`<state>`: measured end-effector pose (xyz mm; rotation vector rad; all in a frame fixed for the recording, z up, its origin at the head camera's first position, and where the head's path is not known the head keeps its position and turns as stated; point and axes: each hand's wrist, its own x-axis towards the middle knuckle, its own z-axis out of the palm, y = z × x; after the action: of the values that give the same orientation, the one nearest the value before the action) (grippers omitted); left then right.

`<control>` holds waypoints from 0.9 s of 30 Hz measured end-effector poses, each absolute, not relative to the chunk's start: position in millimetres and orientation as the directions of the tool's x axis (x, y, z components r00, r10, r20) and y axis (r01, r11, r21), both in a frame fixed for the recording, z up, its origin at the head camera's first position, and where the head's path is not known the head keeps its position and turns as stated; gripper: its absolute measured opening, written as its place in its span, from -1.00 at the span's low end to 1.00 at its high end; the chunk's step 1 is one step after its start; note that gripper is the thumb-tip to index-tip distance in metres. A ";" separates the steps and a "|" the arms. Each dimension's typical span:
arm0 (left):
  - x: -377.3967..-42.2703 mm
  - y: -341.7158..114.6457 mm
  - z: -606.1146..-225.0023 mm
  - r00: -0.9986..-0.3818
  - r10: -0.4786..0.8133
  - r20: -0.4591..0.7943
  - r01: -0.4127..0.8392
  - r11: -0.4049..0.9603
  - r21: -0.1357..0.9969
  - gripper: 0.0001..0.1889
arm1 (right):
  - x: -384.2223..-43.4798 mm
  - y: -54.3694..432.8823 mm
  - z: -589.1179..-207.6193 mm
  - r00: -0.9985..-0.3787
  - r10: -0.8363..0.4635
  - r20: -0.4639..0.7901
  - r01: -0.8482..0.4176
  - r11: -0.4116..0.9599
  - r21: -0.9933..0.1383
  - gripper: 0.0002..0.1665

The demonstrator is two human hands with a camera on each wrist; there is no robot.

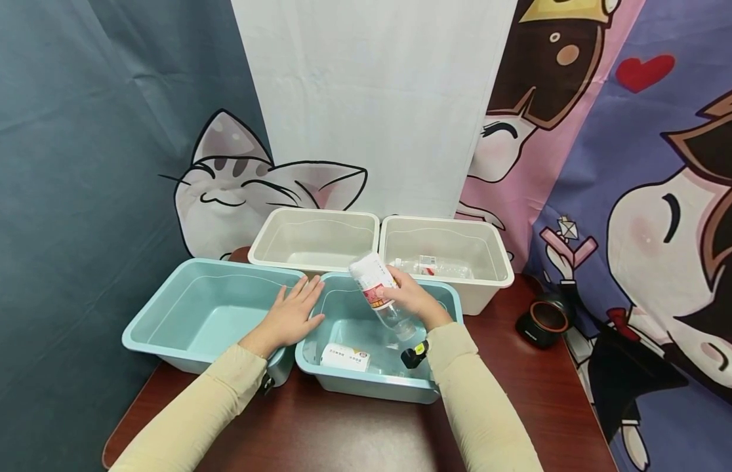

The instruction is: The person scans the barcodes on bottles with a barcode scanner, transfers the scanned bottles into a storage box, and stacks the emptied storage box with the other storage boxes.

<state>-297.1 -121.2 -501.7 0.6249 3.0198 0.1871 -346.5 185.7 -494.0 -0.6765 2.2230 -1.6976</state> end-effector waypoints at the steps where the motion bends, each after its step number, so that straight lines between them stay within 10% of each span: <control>1: -297.4 -121.2 -501.8 -0.917 0.398 -0.028 0.392 0.912 0.125 -0.21 | -346.2 186.9 -493.4 -0.865 -0.497 0.063 -0.185 0.201 -0.962 -0.34; 27: -295.8 -121.1 -500.7 -0.915 0.402 -0.021 0.396 0.908 0.136 -0.21 | -344.8 198.4 -477.3 -0.929 -0.355 0.107 -0.052 -0.160 -0.986 -0.49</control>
<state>-295.8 -121.1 -500.7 0.6326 3.0213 0.1999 -344.8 198.4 -477.3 -0.4703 1.8904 -2.1990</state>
